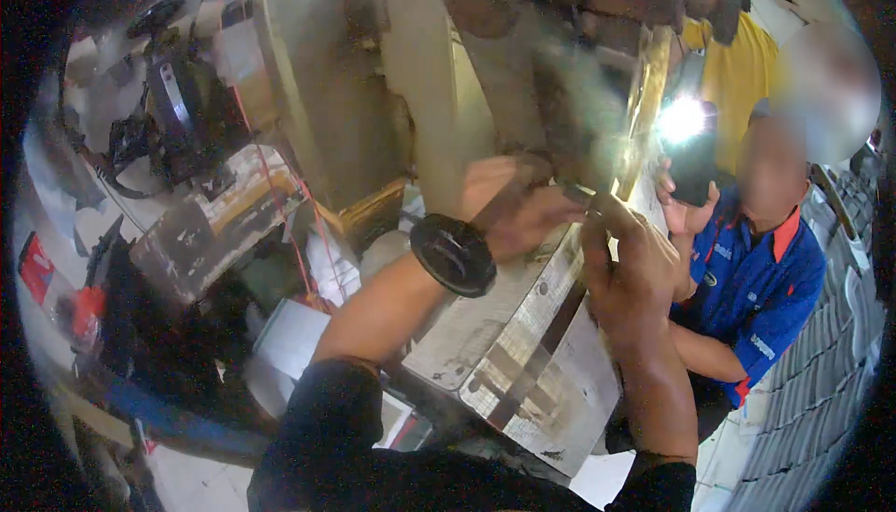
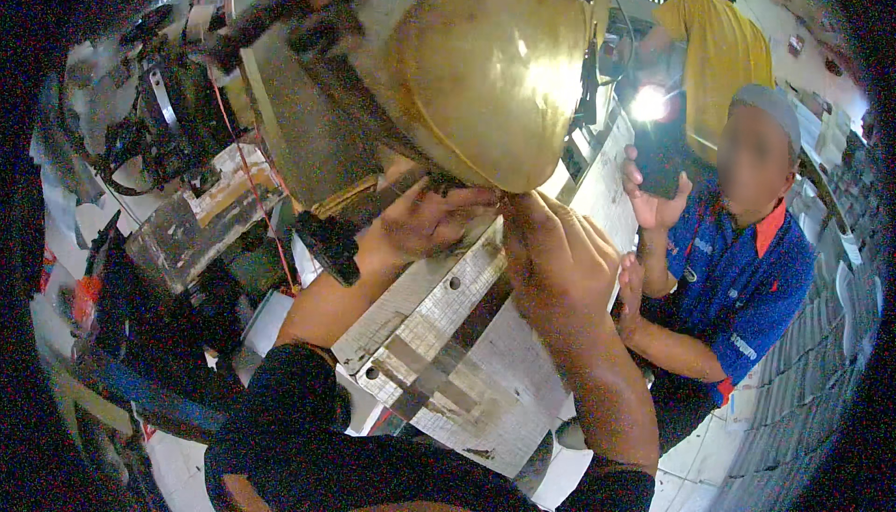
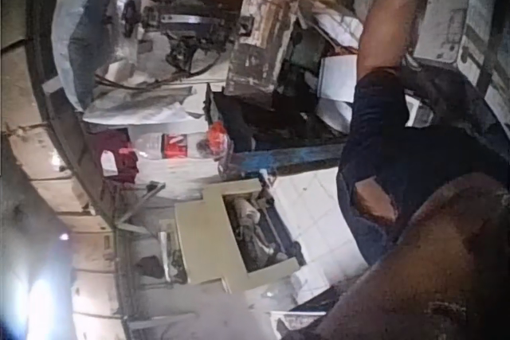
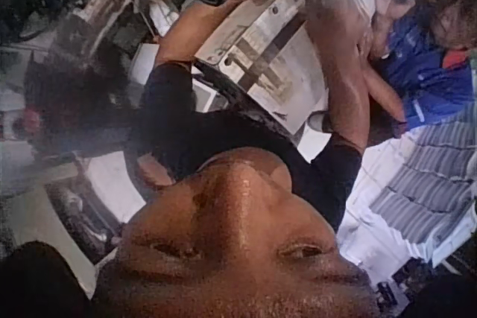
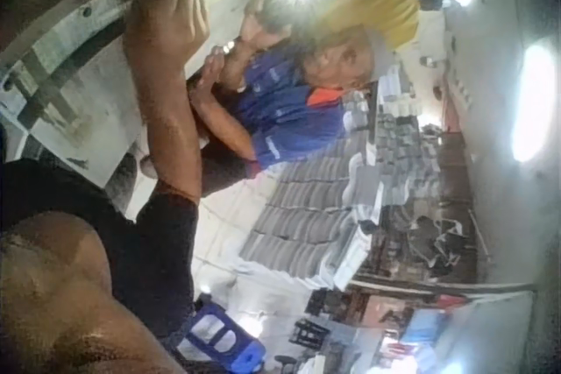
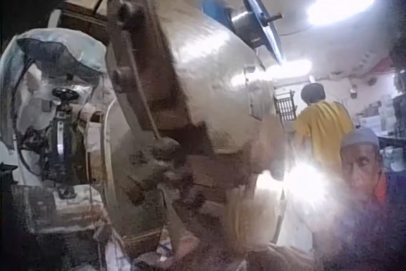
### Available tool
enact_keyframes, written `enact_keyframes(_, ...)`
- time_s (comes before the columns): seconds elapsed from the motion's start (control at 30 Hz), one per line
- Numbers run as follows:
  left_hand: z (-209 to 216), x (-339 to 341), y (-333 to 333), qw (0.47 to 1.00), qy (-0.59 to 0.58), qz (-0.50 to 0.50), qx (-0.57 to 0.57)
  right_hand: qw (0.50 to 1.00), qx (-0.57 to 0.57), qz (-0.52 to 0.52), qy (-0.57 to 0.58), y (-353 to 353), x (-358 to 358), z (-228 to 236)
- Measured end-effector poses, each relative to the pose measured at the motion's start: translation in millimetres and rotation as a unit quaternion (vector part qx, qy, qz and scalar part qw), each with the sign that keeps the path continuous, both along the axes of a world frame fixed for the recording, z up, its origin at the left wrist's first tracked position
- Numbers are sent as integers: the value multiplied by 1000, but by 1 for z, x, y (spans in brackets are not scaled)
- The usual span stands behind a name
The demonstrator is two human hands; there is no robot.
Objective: The person threads wire into an industrial binding machine, cuts the wire with pliers, and positions and secures the machine plate and cover by hand.
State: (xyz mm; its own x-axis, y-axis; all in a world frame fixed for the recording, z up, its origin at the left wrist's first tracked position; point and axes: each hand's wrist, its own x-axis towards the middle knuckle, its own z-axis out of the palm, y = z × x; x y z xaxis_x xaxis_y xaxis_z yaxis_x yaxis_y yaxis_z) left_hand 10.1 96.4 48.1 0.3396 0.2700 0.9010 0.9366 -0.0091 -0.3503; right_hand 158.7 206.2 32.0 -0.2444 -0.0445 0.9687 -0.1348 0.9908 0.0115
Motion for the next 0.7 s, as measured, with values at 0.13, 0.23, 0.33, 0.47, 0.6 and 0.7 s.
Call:
enact_keyframes(0.13, 21, 13, -17, 916, -187, 110, -339, 1000, 11, -20, -14, 7, -2, 3)
enact_keyframes(0.23, 7, 5, -16, 912, -230, 71, -331, 999, 36, -23, -4, 3, -1, 9)
enact_keyframes(0.33, -17, -13, 3, 858, -410, -164, -261, 997, 51, -45, 25, 4, -3, 6)
enact_keyframes(0.47, -8, -8, 4, 940, -268, -25, -211, 991, -24, -108, -69, -4, 3, 9)
enact_keyframes(0.6, -10, -12, 16, 975, -171, -144, -11, 988, -43, -121, -88, -3, 4, 7)
enact_keyframes(0.7, -14, -22, 15, 985, -145, -70, -55, 995, -21, -95, -33, 1, 0, 5)
